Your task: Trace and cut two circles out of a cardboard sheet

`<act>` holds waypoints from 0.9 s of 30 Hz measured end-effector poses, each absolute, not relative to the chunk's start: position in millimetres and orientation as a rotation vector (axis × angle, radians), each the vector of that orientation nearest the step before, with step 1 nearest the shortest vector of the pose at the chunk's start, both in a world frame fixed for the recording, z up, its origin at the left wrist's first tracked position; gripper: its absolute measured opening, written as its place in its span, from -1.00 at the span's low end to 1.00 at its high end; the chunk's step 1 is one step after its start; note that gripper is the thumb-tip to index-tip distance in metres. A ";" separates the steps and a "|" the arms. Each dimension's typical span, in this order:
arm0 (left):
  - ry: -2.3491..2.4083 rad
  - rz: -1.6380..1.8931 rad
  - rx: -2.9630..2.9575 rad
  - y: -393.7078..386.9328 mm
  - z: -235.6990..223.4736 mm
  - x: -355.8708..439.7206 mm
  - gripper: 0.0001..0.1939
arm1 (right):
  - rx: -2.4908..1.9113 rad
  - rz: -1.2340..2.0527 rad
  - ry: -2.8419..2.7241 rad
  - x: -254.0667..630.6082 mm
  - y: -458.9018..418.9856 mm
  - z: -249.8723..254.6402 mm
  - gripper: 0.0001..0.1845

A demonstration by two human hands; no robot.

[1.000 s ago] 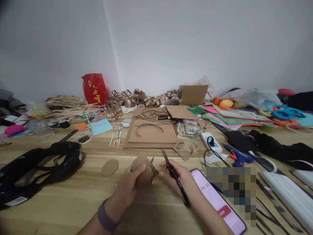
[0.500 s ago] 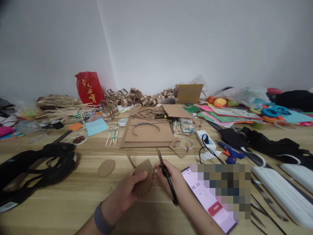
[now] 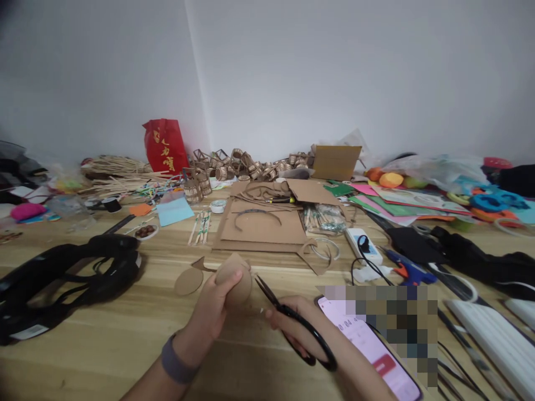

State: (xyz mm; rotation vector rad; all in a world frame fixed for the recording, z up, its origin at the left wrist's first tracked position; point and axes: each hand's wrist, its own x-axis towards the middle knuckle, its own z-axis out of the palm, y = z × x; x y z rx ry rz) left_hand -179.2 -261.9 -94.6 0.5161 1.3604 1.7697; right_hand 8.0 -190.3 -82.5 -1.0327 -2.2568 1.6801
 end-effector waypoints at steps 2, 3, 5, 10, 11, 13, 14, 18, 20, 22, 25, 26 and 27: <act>1.368 1.718 0.550 -263.7 -94.2 -176.4 -0.47 | -1.050 1.707 -2.256 6.1 -191.2 -83.2 -0.35; 1.379 1.693 0.566 -264.8 -93.7 -174.5 -0.46 | -1.057 1.709 -2.258 5.4 -191.3 -83.7 -0.36; 1.408 1.667 0.593 -266.8 -92.2 -170.8 -0.44 | -1.048 1.708 -2.270 4.6 -190.9 -85.0 -0.37; 1.466 1.672 0.562 -267.9 -90.3 -165.8 -0.44 | -0.986 1.686 -2.271 3.7 -190.8 -90.1 -0.38; 1.467 1.667 0.558 -267.7 -90.5 -165.4 -0.44 | -0.974 1.678 -2.269 3.6 -191.1 -91.2 -0.37; 1.453 1.650 0.582 -267.6 -91.4 -164.7 -0.44 | -0.946 1.651 -2.278 3.8 -191.8 -93.0 -0.34; 1.452 1.637 0.600 -267.8 -91.9 -164.3 -0.44 | -0.936 1.628 -2.288 4.0 -192.1 -93.8 -0.33; 1.532 1.597 0.610 -269.5 -92.6 -162.2 -0.45 | -0.904 1.524 -2.325 4.3 -192.0 -95.9 -0.27; 1.552 1.600 0.607 -270.3 -91.9 -161.0 -0.45 | -0.887 1.502 -2.341 3.9 -191.2 -96.5 -0.23; 1.528 1.600 0.627 -270.9 -91.1 -159.9 -0.46 | -0.884 1.502 -2.355 3.5 -190.2 -96.9 -0.18; 1.464 1.580 0.697 -271.1 -91.0 -158.8 -0.50 | -0.884 1.475 -2.362 3.2 -189.3 -95.8 -0.14; 1.457 1.579 0.709 -270.9 -91.3 -158.7 -0.50 | -0.880 1.460 -2.363 3.1 -189.5 -94.6 -0.13; 1.455 1.576 0.713 -270.7 -91.6 -158.7 -0.50 | -0.876 1.453 -2.362 3.0 -190.0 -93.1 -0.13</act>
